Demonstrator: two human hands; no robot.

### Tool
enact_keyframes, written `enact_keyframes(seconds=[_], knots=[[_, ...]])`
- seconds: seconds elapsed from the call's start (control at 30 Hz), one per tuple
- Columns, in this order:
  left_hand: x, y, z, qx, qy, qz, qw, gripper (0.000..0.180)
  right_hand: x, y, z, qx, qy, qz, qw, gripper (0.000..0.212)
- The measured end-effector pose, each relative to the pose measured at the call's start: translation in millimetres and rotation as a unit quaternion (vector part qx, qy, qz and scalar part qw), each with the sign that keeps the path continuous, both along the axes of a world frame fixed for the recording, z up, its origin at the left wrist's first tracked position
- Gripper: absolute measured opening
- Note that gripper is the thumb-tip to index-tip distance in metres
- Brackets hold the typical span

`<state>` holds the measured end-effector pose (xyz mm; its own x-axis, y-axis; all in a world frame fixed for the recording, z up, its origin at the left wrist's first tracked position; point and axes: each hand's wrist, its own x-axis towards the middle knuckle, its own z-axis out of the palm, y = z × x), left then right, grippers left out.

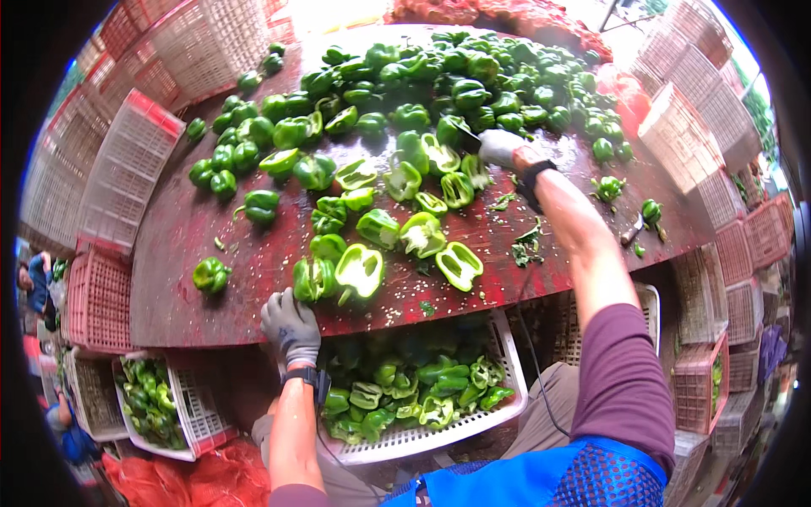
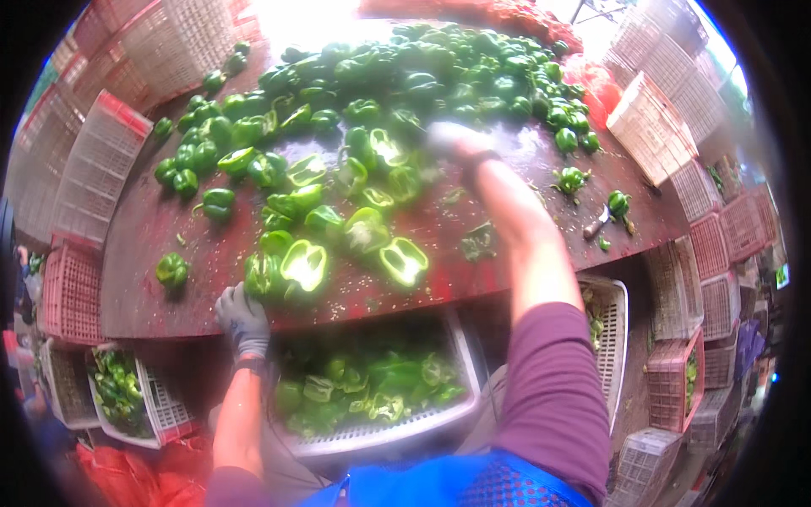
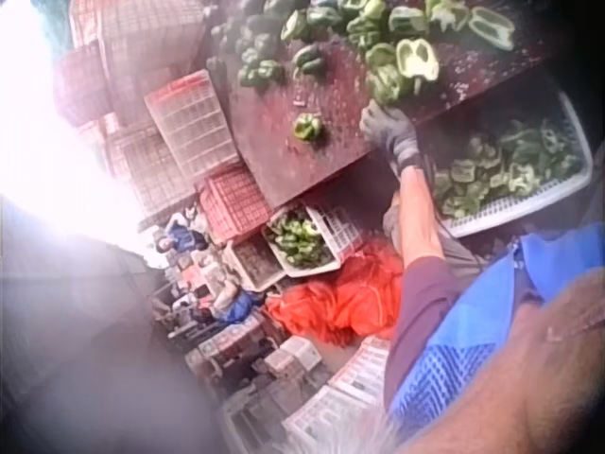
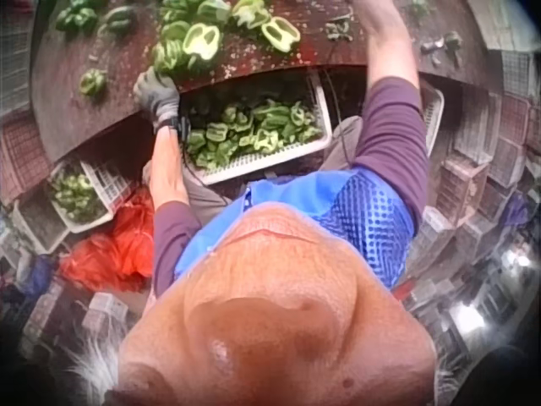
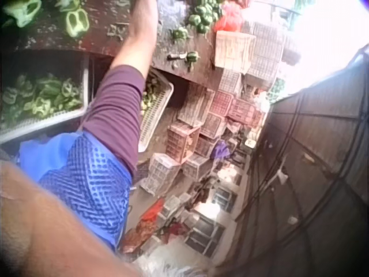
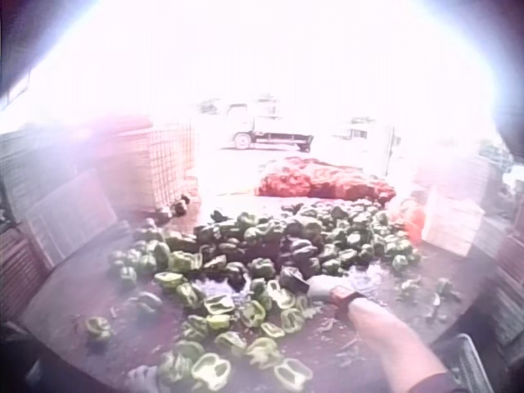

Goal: Sorting and chopping green bell peppers at a processing station.

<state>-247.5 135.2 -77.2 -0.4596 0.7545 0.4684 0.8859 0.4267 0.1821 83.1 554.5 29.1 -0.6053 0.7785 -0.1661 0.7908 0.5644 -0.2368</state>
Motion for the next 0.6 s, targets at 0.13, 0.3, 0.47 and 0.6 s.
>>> enact_keyframes(seconds=[0.13, 0.3, 0.47, 0.6], knots=[[9.7, 8.3, 12.2, -0.032, -0.042, 0.006, 0.999, 0.030, 12.8, -54.3, 39.0, -0.001, -0.100, -0.110, 0.989, 0.029], [5.7, 12.3, 1.3, 0.021, -0.027, -0.002, 0.999, 0.030, 22.6, -74.6, 39.8, 0.067, 0.053, -0.148, 0.985, 0.033], [3.5, 6.9, 12.3, 0.018, -0.031, 0.005, 0.999, 0.028, -115.5, -86.0, 87.8, 0.004, 0.342, -0.058, 0.938, 0.035], [0.3, 1.5, 7.3, -0.011, -0.041, 0.011, 0.999, 0.030, -242.3, -85.4, 85.3, 0.041, 0.430, -0.014, 0.902, 0.035]])
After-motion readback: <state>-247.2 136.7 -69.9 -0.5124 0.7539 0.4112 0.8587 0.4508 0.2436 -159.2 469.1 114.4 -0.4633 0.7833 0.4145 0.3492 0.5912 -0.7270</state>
